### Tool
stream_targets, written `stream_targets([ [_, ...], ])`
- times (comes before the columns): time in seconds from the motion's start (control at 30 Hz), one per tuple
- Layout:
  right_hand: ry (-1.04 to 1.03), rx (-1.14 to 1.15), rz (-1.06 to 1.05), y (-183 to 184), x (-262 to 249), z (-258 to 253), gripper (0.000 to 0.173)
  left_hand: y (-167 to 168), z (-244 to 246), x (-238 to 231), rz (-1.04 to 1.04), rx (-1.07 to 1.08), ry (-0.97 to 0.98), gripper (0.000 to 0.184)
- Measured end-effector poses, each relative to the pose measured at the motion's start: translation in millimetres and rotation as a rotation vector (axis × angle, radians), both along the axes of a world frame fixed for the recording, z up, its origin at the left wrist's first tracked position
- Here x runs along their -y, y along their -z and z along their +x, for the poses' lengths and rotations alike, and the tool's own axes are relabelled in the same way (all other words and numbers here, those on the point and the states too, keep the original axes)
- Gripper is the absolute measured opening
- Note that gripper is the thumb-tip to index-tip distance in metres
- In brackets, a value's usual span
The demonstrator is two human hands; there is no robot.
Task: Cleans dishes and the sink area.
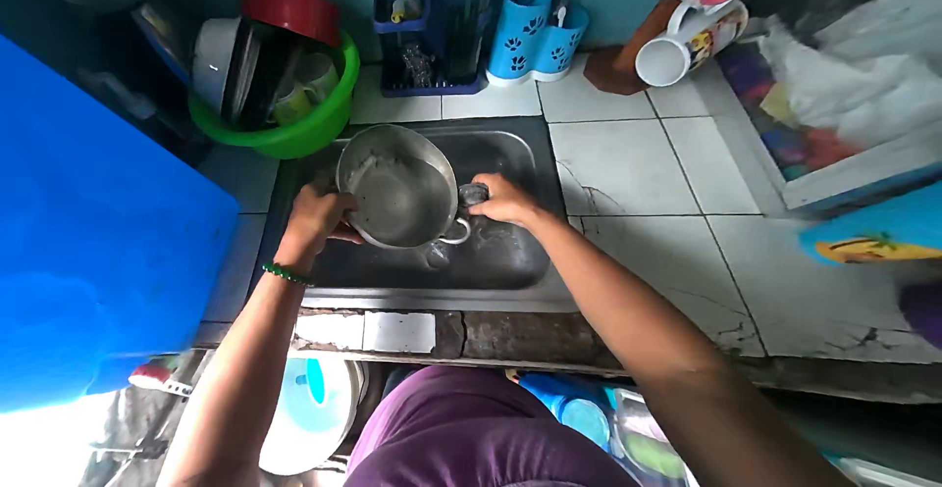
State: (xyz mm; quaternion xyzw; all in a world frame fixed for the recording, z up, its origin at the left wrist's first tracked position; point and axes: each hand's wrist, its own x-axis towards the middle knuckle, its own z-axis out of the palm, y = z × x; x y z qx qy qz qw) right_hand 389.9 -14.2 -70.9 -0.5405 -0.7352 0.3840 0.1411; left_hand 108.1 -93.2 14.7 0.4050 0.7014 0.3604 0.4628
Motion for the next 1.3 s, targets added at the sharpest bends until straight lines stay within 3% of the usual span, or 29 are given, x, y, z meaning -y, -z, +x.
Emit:
stream_targets([
  [0.13,-0.11,0.144,-0.089,-18,-6,-13,0.038,-23,-1,-12,0.048,-0.117,0.013,0.036],
  [0.23,-0.078,0.038,-0.176,-14,-10,-22,0.059,-41,0,-23,0.076,-0.204,0.035,0.037],
  [0.37,-0.049,0.059,-0.097,1,-14,-30,0.036,-62,7,-33,0.096,-0.276,0.052,0.04],
  [0.47,-0.025,0.143,-0.11,-4,-15,-30,0.03,-72,10,-39,0.102,-0.292,0.055,0.041],
  [0.7,-0.023,0.046,-0.025,-46,-18,-18,0.032,-76,5,-43,0.104,-0.226,0.036,0.027],
  [0.87,0.144,-0.11,0.163,-83,-12,-5,0.024,-65,-9,-31,0.092,-0.068,-0.027,0.018],
  [0.97,0.183,-0.017,0.172,-42,-19,-9,0.026,-53,-16,-24,0.094,-0.017,-0.053,0.019],
  [1.07,0.148,0.149,0.164,36,-23,-17,0.032,-40,-24,-17,0.082,0.037,-0.093,0.023],
  [1.17,0.042,0.359,0.241,95,-24,-25,0.079,-25,-32,-10,0.048,0.079,-0.13,0.026],
  [1.23,-0.012,0.458,0.282,110,-24,-32,0.089,-15,-38,-2,0.023,0.061,-0.126,0.027],
  [1.3,-0.049,0.469,0.268,113,-26,-34,0.081,-9,-41,0,-0.006,0.046,-0.141,0.027],
])
